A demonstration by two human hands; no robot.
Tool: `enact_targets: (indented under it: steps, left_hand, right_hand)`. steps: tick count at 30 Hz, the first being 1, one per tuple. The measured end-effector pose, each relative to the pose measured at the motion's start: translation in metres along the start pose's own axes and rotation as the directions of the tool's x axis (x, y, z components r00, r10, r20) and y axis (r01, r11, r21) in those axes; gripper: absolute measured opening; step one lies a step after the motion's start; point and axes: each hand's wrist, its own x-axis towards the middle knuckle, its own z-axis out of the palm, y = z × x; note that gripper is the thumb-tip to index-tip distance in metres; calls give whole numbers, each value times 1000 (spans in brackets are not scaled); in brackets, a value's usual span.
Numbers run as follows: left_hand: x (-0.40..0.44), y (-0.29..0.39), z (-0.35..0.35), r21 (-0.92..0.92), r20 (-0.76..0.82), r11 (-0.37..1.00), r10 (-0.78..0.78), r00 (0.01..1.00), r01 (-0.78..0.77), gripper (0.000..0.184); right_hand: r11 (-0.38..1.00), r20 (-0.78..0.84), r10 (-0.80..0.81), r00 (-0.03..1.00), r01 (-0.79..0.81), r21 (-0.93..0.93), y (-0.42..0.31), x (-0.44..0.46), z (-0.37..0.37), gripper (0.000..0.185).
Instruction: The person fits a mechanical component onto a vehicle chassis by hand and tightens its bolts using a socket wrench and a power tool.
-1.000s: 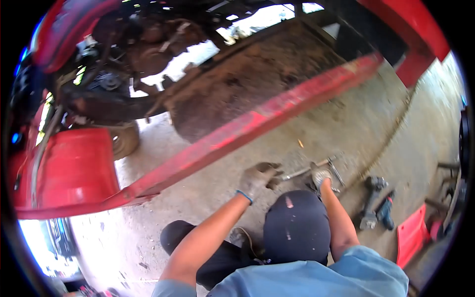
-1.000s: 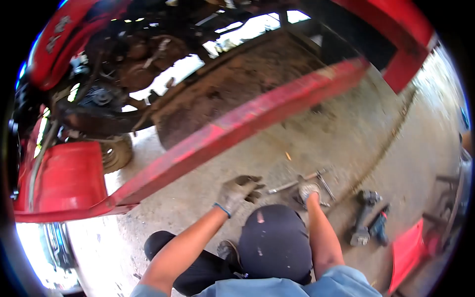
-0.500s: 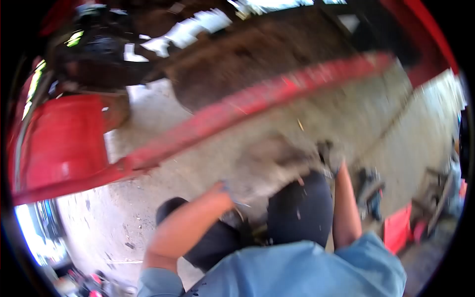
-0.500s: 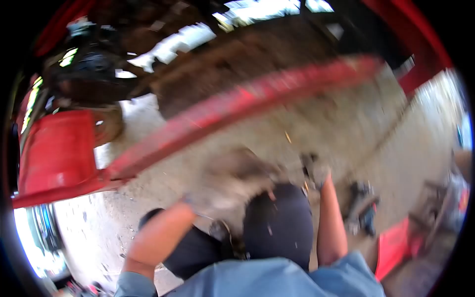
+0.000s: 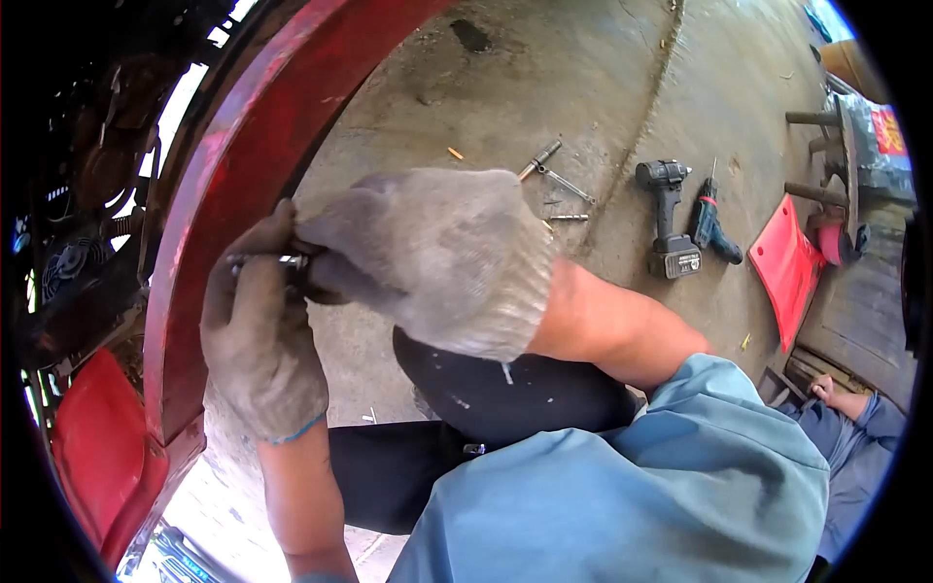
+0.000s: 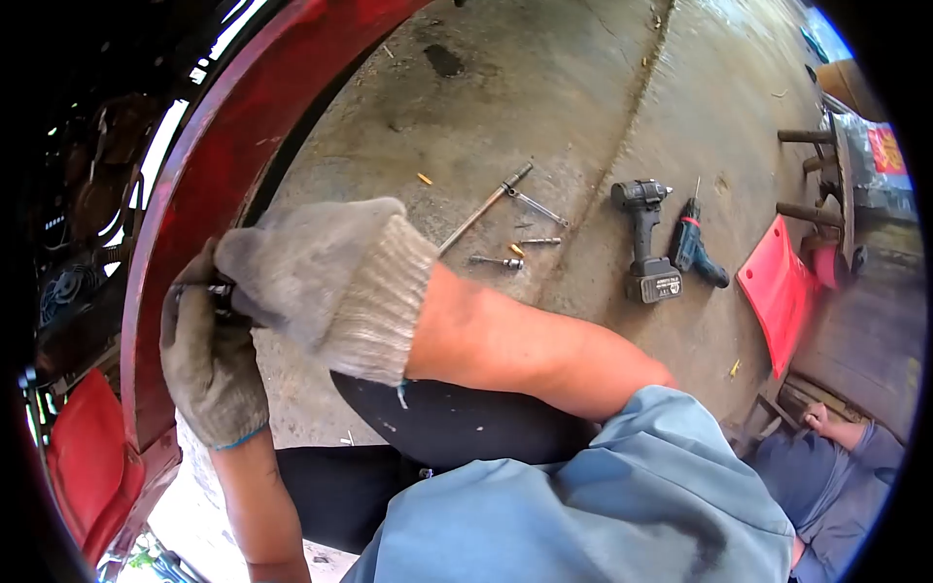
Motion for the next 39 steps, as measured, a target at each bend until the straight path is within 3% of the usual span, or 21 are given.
enact_targets:
  steps: [1,4,8,12,14,16,18,19,22,24,25,26,27,28,31,32,33,34,35,37,39]
  left_hand:
    - [-2,0,1,-70,-69,997,14,997,-19,31]
    - [-11,8,2,-140,-146,988,43,988,-63,28]
    - [-18,31,-25,438,54,882,167,985,-173,24]
    - [-16,68,-7,-121,-13,993,5,1000,-6,20]
    - [-17,85,-12,-185,-32,979,82,996,-86,18]
    - [-9,105,-25,-164,-42,986,-21,999,14,21]
    - [3,105,-52,267,26,882,395,918,-388,24]
    - [11,109,-62,259,117,824,491,863,-504,26]
    - [15,119,-90,458,219,708,497,840,-538,30]
    - [13,113,-104,788,164,467,469,868,-401,28]
    - [14,109,-114,903,252,216,433,866,-371,26]
    - [10,105,-120,903,237,237,421,876,-358,26]
    - [5,102,-124,946,215,161,336,917,-281,32]
    - [3,99,-129,975,189,70,256,948,-213,39]
    - [-5,80,-143,950,231,161,214,949,-268,50]
    - [-7,71,-147,941,242,190,205,948,-281,54]
    - [-10,56,-145,909,246,286,223,943,-304,54]
    - [-14,38,-142,868,246,378,233,941,-321,55]
    - [-17,22,-137,821,244,463,246,938,-334,56]
    - [-13,1,-130,701,236,609,293,926,-372,58]
    - [-8,-5,-129,631,229,671,318,920,-389,59]
  right_hand:
    - [997,-117,-64,991,69,40,2,0,3,18]
    - [998,-91,-61,994,62,9,-4,4,1,19]
    - [988,72,-71,995,80,-130,-28,28,-12,29]
    - [931,43,-251,967,254,-262,-55,59,-28,34]
    - [907,63,-254,965,261,-331,-74,76,-32,31]
    - [896,-16,-376,927,359,-262,-70,103,-26,30]
    - [951,-115,-308,944,305,-44,-64,136,-20,25]
    - [964,-122,-263,957,264,-6,-60,154,-18,26]
    - [985,170,-75,983,100,-143,-35,228,7,57]
    - [940,473,-9,881,169,-297,-3,279,43,46]
    - [735,630,-221,744,552,-394,28,302,67,34]
    - [922,553,334,763,-142,-361,25,314,98,28]
    - [924,636,224,739,46,-380,52,331,126,28]
    - [760,741,155,654,400,-512,54,344,147,32]
    - [718,788,-3,615,550,-427,79,376,209,32]
    - [903,655,178,734,143,-406,64,378,224,34]
    - [911,536,408,739,-294,-289,54,375,239,39]
    - [906,658,215,722,105,-411,78,383,252,36]
    - [748,745,10,667,489,-448,103,392,265,33]
    - [934,676,241,696,23,-357,125,405,295,26]
    - [909,597,364,715,-411,-62,135,412,312,17]
